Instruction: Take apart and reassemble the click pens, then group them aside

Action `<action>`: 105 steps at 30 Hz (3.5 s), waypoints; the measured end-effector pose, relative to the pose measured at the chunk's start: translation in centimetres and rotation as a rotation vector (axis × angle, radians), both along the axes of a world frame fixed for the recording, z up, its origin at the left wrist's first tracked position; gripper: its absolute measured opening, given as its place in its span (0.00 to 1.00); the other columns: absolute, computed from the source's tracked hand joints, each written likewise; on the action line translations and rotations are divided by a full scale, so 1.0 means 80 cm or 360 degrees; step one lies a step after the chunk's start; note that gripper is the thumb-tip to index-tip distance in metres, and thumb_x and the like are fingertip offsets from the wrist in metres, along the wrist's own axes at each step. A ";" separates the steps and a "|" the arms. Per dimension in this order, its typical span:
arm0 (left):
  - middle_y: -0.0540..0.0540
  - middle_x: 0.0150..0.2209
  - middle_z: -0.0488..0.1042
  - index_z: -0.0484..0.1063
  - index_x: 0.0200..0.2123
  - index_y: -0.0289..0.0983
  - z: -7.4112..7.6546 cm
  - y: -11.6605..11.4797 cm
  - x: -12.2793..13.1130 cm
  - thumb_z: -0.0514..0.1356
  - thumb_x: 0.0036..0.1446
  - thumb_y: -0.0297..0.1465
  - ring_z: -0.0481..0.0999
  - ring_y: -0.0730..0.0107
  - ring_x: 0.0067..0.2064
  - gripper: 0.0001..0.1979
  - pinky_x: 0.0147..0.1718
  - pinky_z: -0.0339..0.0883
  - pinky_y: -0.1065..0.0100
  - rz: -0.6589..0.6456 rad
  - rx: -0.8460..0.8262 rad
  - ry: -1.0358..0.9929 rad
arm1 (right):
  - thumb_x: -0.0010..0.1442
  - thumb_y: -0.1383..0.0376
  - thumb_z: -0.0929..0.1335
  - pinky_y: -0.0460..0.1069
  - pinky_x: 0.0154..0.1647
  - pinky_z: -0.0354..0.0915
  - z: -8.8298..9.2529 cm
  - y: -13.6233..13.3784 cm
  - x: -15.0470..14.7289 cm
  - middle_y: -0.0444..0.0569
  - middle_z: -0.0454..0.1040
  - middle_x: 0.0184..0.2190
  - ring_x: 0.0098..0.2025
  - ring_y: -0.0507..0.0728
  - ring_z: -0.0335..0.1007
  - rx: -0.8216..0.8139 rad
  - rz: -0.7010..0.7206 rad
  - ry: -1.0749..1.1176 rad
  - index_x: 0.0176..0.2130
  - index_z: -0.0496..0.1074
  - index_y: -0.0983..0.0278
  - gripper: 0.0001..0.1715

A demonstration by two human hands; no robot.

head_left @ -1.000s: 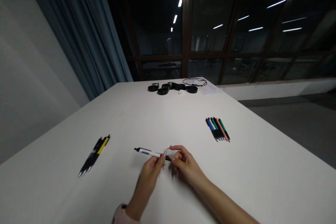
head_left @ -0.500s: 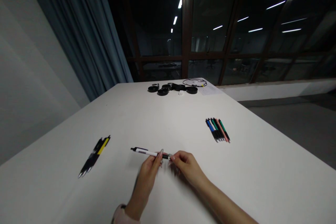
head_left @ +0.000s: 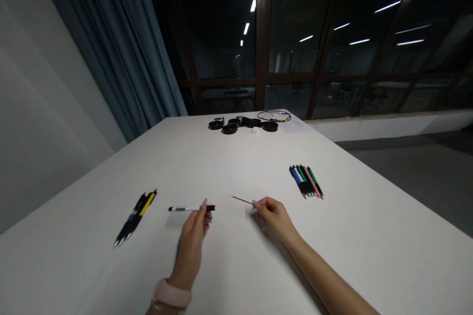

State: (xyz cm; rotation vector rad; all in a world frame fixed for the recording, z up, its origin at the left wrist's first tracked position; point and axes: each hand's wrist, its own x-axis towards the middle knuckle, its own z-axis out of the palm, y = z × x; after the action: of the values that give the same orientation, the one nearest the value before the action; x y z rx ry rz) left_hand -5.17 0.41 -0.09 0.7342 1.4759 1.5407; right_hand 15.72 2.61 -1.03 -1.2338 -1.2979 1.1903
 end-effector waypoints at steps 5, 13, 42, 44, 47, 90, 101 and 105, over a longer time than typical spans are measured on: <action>0.57 0.17 0.57 0.64 0.18 0.38 -0.007 -0.001 0.004 0.61 0.37 0.63 0.55 0.76 0.22 0.31 0.22 0.48 0.71 -0.0386 -0.0103 0.0464 | 0.61 0.53 0.64 0.48 0.28 0.57 -0.005 0.000 0.009 0.45 0.73 0.25 0.27 0.55 0.66 0.0221 -0.0154 -0.0595 0.32 0.73 0.63 0.17; 0.56 0.17 0.53 0.56 0.17 0.41 -0.020 -0.008 0.007 0.54 0.46 0.62 0.55 0.72 0.23 0.30 0.24 0.47 0.69 -0.0662 -0.0124 0.1051 | 0.66 0.66 0.61 0.49 0.39 0.61 0.011 -0.007 0.015 0.51 0.77 0.38 0.41 0.59 0.73 0.0353 -0.0198 -0.1403 0.41 0.73 0.63 0.11; 0.48 0.20 0.72 0.68 0.19 0.40 0.007 -0.008 0.022 0.47 0.63 0.45 0.69 0.67 0.24 0.25 0.25 0.46 0.68 -0.0821 -0.0397 0.2139 | 0.65 0.69 0.64 0.49 0.35 0.59 0.008 -0.017 -0.010 0.50 0.77 0.33 0.36 0.58 0.73 0.0501 0.0019 -0.1628 0.38 0.69 0.63 0.05; 0.46 0.22 0.75 0.71 0.20 0.39 0.012 -0.005 0.025 0.48 0.63 0.43 0.72 0.65 0.26 0.24 0.26 0.47 0.68 -0.0854 -0.0424 0.2234 | 0.64 0.69 0.64 0.49 0.35 0.59 0.007 -0.018 -0.013 0.50 0.77 0.33 0.36 0.58 0.73 0.0531 0.0042 -0.1630 0.36 0.69 0.63 0.04; 0.42 0.25 0.78 0.75 0.23 0.38 0.018 0.003 0.032 0.49 0.64 0.42 0.76 0.62 0.29 0.24 0.27 0.50 0.67 -0.0895 -0.0463 0.2357 | 0.64 0.69 0.65 0.48 0.36 0.59 0.006 -0.020 -0.017 0.50 0.77 0.33 0.36 0.58 0.72 0.0554 0.0087 -0.1619 0.35 0.69 0.63 0.04; 0.48 0.24 0.74 0.65 0.23 0.40 0.019 0.001 -0.010 0.45 0.67 0.42 0.70 0.69 0.26 0.23 0.25 0.46 0.68 -0.0520 -0.0503 0.2418 | 0.64 0.69 0.64 0.50 0.47 0.63 0.000 -0.015 -0.010 0.54 0.78 0.43 0.45 0.60 0.73 0.0451 0.0023 -0.1512 0.48 0.71 0.66 0.12; 0.44 0.28 0.79 0.69 0.24 0.39 0.023 0.002 -0.010 0.44 0.67 0.41 0.75 0.65 0.30 0.24 0.26 0.49 0.67 -0.0563 -0.0601 0.2394 | 0.66 0.67 0.60 0.49 0.44 0.64 0.004 -0.014 -0.002 0.56 0.79 0.42 0.43 0.60 0.75 0.0303 -0.0044 -0.1162 0.51 0.67 0.68 0.15; 0.44 0.28 0.79 0.69 0.24 0.39 0.018 0.002 -0.011 0.44 0.67 0.41 0.76 0.65 0.31 0.24 0.26 0.49 0.68 -0.0575 -0.0575 0.2374 | 0.67 0.67 0.59 0.49 0.39 0.64 0.005 -0.009 0.002 0.54 0.79 0.38 0.39 0.59 0.76 0.0214 -0.0047 -0.1136 0.51 0.66 0.67 0.16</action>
State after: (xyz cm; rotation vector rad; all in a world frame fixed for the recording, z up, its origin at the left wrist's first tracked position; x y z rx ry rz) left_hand -6.08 0.53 1.32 1.9686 2.2995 0.2189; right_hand 15.89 1.85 -0.64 -1.6418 -1.8242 0.6296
